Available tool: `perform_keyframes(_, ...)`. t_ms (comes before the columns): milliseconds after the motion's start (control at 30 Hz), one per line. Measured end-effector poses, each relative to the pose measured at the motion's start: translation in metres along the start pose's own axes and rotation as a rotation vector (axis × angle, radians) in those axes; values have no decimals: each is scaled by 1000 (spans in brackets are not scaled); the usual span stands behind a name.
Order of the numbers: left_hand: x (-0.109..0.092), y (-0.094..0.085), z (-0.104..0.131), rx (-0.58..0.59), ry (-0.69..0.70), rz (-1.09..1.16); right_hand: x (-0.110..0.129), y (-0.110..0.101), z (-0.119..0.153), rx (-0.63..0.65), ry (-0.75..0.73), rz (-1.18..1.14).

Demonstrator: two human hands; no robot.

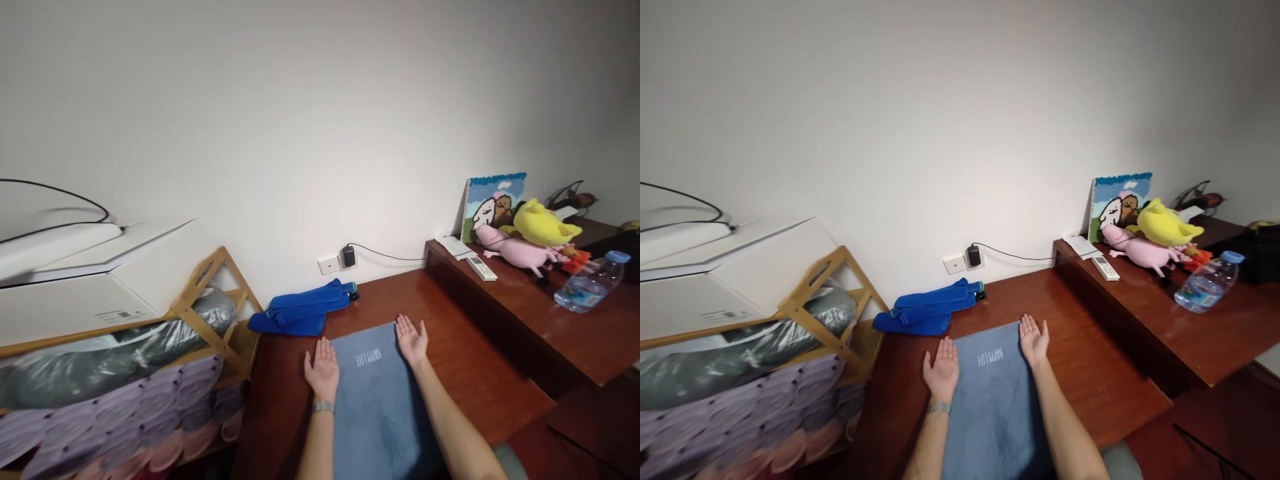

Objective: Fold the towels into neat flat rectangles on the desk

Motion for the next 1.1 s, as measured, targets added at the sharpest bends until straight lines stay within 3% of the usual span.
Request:
perform_keyframes(133,43,12,14,145,-115,-78,-36,2,39,187,84,-27)
perform_keyframes(200,61,8,21,129,-170,-90,-62,-11,59,195,186,-5)
perform_keyframes(267,62,-2,26,43,-168,-85,-70,-27,68,137,234,35)
perform_keyframes(333,45,-12,32,-29,-125,-84,-55,-38,65,69,194,72)
perform_keyframes(467,-5,-22,47,-87,-14,-71,17,-42,43,-53,-10,96)
perform_keyframes(533,-12,-21,55,-77,17,-67,40,-38,43,-49,-73,83)
perform_keyframes(600,5,-14,63,-30,-9,-86,38,-32,57,44,-66,67)
perform_keyframes(700,61,-4,71,25,-161,-145,-7,-30,93,220,62,77)
perform_keyframes(767,93,-4,75,-4,-238,-166,-42,-37,115,256,160,127)
perform_keyframes(833,101,-9,78,-59,-234,-162,-59,-47,125,232,203,186)
perform_keyframes(900,87,-17,81,-111,-183,-149,-50,-54,118,158,163,227)
perform_keyframes(1033,29,-29,95,-184,-49,-123,11,-57,90,6,-7,233)
perform_keyframes(1100,15,-30,103,-182,-8,-115,26,-53,87,8,-43,211)
Point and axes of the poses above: each hand's wrist, its own z-axis away from the middle knuckle, its own y-axis out of the palm, x = y × z, the point moved 7 cm from there along -z, towards the middle knuckle, and after that the axes turned 15 degrees about -y, right-handed, at the moved point
